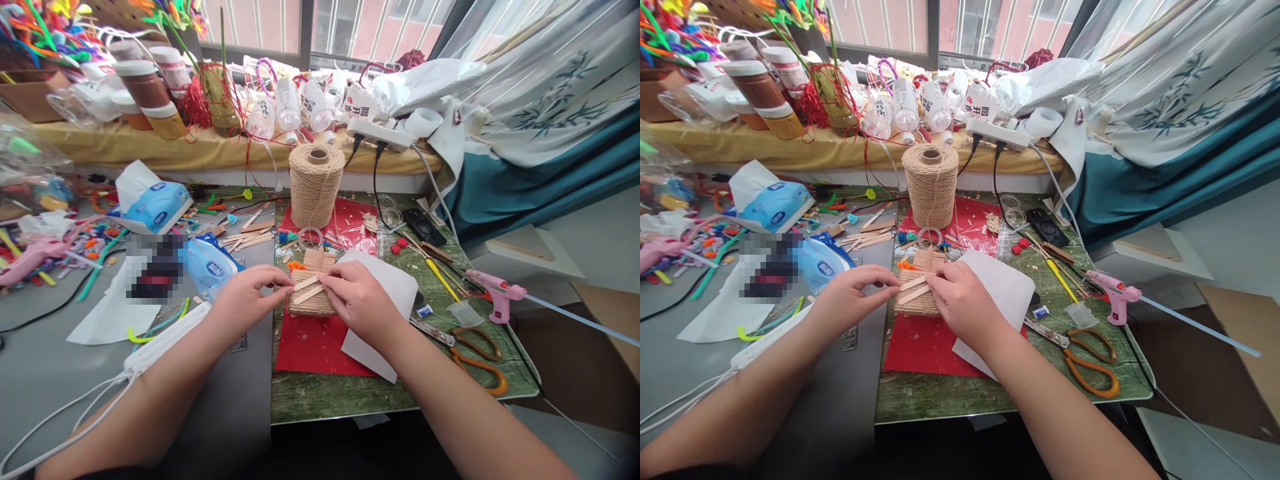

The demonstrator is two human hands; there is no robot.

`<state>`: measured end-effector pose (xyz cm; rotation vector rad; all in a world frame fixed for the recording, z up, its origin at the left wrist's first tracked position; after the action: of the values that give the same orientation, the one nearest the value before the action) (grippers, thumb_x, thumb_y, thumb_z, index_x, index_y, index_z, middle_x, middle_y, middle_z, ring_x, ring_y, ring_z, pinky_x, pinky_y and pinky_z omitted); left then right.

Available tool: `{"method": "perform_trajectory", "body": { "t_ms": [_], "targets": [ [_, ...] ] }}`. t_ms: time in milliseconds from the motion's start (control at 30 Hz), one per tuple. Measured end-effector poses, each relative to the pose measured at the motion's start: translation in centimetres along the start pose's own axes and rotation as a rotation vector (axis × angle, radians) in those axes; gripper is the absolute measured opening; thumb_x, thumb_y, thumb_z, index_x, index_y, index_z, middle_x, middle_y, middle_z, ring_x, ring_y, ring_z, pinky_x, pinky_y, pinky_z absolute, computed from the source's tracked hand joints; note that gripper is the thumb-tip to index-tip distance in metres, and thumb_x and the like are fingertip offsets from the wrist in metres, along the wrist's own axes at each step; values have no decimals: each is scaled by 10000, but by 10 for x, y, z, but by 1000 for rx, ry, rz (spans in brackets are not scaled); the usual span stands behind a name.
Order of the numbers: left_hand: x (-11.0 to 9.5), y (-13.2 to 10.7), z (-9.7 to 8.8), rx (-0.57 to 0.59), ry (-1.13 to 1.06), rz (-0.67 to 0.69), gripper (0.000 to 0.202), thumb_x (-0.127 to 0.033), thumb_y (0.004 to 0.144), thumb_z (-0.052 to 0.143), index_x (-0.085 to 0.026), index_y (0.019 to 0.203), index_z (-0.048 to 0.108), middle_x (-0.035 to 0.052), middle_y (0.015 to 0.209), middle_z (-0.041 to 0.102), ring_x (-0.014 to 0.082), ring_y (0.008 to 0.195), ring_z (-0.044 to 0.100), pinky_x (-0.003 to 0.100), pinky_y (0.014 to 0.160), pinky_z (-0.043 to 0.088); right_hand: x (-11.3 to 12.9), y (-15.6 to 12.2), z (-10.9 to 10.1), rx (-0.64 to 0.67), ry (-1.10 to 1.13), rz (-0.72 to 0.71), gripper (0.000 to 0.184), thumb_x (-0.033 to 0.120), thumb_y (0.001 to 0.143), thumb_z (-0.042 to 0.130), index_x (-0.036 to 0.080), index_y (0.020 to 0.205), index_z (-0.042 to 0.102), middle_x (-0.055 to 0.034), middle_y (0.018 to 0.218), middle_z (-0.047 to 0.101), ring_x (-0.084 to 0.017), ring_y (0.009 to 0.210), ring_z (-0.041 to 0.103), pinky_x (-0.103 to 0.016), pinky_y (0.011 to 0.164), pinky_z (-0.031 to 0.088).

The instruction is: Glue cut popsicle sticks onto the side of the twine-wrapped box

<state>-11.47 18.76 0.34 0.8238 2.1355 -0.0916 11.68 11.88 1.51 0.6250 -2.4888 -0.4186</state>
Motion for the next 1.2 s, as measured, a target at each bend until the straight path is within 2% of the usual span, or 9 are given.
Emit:
{"method": "perform_trajectory", "body": {
  "t_ms": [100, 267, 400, 633, 800, 900, 1067, 1133, 1200],
  "targets": [
    [-2, -2, -7, 4, 57, 65, 138, -304, 971, 642, -261, 1017, 764, 22, 1039, 775, 187, 966, 715, 329, 878, 569, -1, 0, 0, 5, -13, -3, 284, 169, 1038, 514, 199, 1234, 717, -134, 1113, 701, -287, 1037, 608, -483, 900, 543],
    [-17, -8, -18, -140, 171, 271, 184, -206, 965, 643, -234, 1127, 724, 59, 1097, 762, 199, 1018, 698, 358, 931, 552, -3, -1, -1, 0, -23, 1, 287, 159, 1032, 515, 178, 1242, 710, -141, 1139, 700, -295, 1053, 602, -480, 906, 541],
    [-26, -11, -8, -14, 278, 433, 241, -207, 955, 650, -245, 1188, 697, 67, 1166, 754, 235, 1083, 679, 405, 961, 534, -2, -1, -1, 6, -20, 0, 287, 161, 1037, 506, 148, 1251, 697, -147, 1136, 701, -293, 1056, 594, -482, 925, 537],
    [-24, -11, 2, 40, 394, 429, 192, -277, 971, 628, -237, 1152, 678, 74, 1117, 749, 253, 1062, 667, 427, 936, 518, 2, -5, 1, -14, 10, 28, 379, 147, 1028, 503, 212, 1379, 631, -130, 1171, 683, -292, 1074, 583, -497, 952, 531],
    [-25, -11, 4, 49, 382, 429, 210, -298, 961, 642, -245, 1163, 667, 77, 1086, 731, 258, 1038, 660, 430, 927, 518, 3, -6, 2, 2, 3, 35, 324, 166, 1026, 511, 200, 1293, 691, -139, 1137, 667, -294, 1060, 574, -486, 941, 538],
    [-22, -12, 1, -18, 335, 412, 255, -314, 941, 672, -246, 1186, 654, 92, 1119, 700, 254, 1034, 650, 422, 922, 526, 4, -12, -1, -94, 63, 73, 341, 159, 1015, 519, 237, 1309, 672, -133, 1211, 647, -294, 1120, 592, -503, 987, 527],
    [-9, -14, -12, -269, 266, 324, 217, -283, 923, 685, -235, 1133, 658, 85, 1087, 666, 239, 1011, 642, 397, 925, 529, 6, -41, -6, -329, 183, 296, 292, 167, 990, 549, 260, 1239, 672, -114, 1194, 649, -281, 1129, 630, -495, 999, 533],
    [-5, -15, -11, -252, 280, 377, 253, -255, 916, 689, -244, 1167, 656, 81, 1103, 695, 241, 1022, 657, 401, 946, 527, 11, -52, -2, -313, 173, 311, 314, 166, 979, 559, 259, 1262, 657, -119, 1203, 655, -287, 1140, 633, -501, 1000, 539],
    [-5, -16, -6, -173, 326, 476, 359, -261, 904, 714, -266, 1256, 645, 81, 1184, 723, 254, 1079, 672, 417, 989, 520, 19, -59, 4, -248, 113, 241, 408, 168, 966, 578, 255, 1364, 606, -139, 1284, 642, -310, 1222, 607, -534, 1053, 518]
  ]
}}
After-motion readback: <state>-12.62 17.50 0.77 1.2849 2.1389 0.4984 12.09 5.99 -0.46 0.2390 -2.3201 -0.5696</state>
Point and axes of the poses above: each hand's wrist, its own y-axis towards the middle knuckle, its own z-axis out of the palm, x = y × z, the point moved 2 cm from there along y, towards the middle knuckle
